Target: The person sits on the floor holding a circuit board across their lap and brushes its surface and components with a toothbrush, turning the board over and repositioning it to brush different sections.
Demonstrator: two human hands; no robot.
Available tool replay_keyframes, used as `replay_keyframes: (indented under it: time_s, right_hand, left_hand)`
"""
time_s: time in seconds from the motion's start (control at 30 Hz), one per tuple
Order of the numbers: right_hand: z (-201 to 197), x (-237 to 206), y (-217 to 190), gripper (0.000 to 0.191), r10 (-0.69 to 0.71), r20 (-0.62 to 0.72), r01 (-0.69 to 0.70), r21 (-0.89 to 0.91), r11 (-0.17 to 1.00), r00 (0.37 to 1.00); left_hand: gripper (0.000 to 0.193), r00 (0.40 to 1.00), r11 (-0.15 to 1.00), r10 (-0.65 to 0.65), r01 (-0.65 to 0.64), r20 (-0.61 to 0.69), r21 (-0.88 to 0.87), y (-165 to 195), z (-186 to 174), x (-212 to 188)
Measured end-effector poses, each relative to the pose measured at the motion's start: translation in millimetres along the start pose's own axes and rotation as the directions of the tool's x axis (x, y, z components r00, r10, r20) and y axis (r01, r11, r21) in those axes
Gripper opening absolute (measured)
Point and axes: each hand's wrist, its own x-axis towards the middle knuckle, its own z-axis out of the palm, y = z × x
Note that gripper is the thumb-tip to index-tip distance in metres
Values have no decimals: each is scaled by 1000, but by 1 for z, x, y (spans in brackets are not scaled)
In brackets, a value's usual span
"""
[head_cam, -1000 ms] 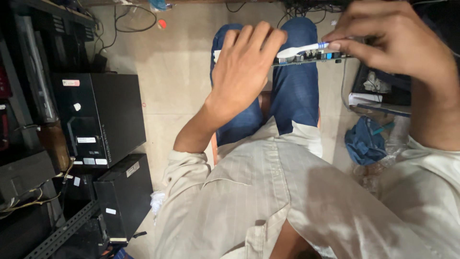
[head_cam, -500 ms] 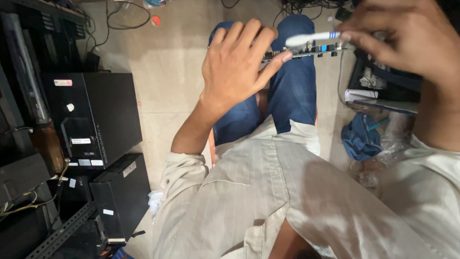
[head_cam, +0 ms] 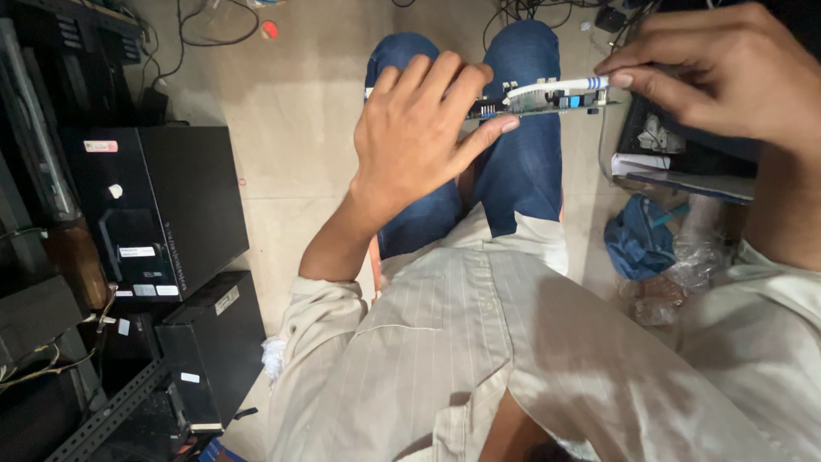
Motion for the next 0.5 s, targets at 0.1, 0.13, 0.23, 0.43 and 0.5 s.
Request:
replay_keyframes:
  time_s: [0.1, 0.13, 0.23, 0.43, 0.5]
  right_hand:
    - [5, -6, 6, 18, -22, -33, 22, 7, 1000, 999]
    - [6, -8, 12, 19, -33, -38, 33, 16, 999, 999]
    - [14, -21, 29, 24, 87, -1, -87, 15, 996, 996]
    - [16, -43, 53, 26, 95, -162, -58, 220, 974, 982]
    - [11, -45, 51, 22, 11, -165, 8, 113, 994, 986]
  left_hand:
    - [44, 1000, 1000, -4, 4, 8, 10, 1, 0, -1]
    - [44, 1000, 1000, -2, 2, 7, 13, 1, 1, -1]
    - [42, 1000, 1000, -1, 1, 3, 13, 2, 1, -1]
    - [42, 1000, 1000, 1, -2, 18, 24, 2, 2, -1]
    - [41, 1000, 999, 17, -17, 13, 39, 1, 3, 0]
